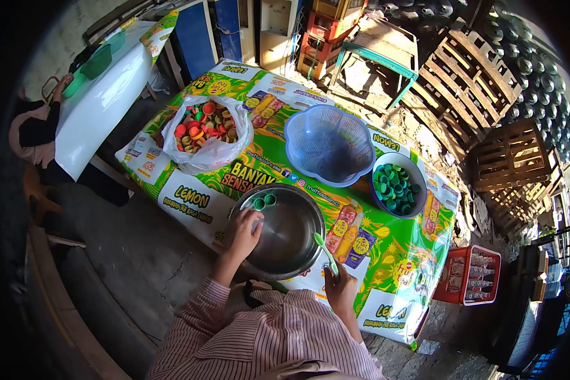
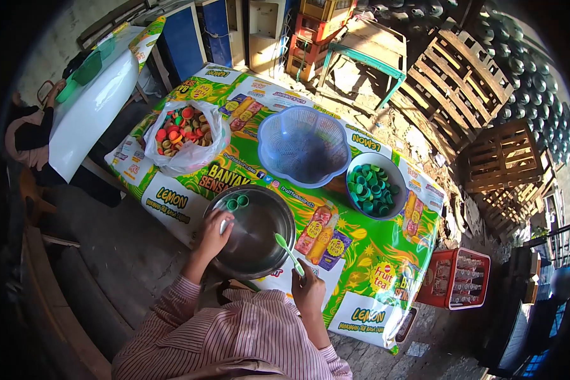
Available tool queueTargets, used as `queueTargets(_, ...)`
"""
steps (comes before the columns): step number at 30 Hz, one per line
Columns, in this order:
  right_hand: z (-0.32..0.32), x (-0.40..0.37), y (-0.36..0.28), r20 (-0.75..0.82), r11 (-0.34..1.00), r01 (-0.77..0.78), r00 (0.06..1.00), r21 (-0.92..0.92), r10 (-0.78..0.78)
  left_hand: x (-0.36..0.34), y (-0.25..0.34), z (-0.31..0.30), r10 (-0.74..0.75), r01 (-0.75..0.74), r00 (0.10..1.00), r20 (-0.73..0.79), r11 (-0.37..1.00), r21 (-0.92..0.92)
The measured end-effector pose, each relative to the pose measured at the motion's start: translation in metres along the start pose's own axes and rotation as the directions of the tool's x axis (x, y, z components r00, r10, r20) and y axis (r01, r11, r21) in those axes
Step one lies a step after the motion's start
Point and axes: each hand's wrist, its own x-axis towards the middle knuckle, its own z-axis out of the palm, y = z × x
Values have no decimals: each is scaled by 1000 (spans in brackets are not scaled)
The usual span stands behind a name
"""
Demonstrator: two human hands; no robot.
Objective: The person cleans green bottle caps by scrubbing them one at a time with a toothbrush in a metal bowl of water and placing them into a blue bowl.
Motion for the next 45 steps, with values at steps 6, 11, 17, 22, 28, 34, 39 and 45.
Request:
queueTargets(6,-9,8,-16,-21,997,57,998,-43,-58,30,-12,44,-74,61,996,51,975,216)
queueTargets(11,-9,0,-13,-37,999,-19,999,-41,17,27,-20,59,-2,-34,991,134,964,263)
queueTargets(17,-5,-8,-10,-27,999,-9,1000,-35,8,18,-4,52,63,-68,977,202,998,19)
queueTargets(22,-2,-8,-11,-36,1000,-6,999,-17,5,12,-7,57,19,18,980,196,983,-184)
queueTargets(28,-5,-12,-18,12,999,27,1000,-34,-27,5,-14,68,8,47,987,161,942,-333)
queueTargets(34,-6,-14,-14,27,1000,14,1000,6,-14,0,-10,67,17,19,986,167,978,-210)
queueTargets(39,-5,-16,-7,22,1000,-2,1000,20,2,-1,-9,67,45,15,982,182,949,-316)
queueTargets(45,-1,-19,-6,20,999,28,999,41,-28,-2,-4,54,56,-11,989,138,952,-305)
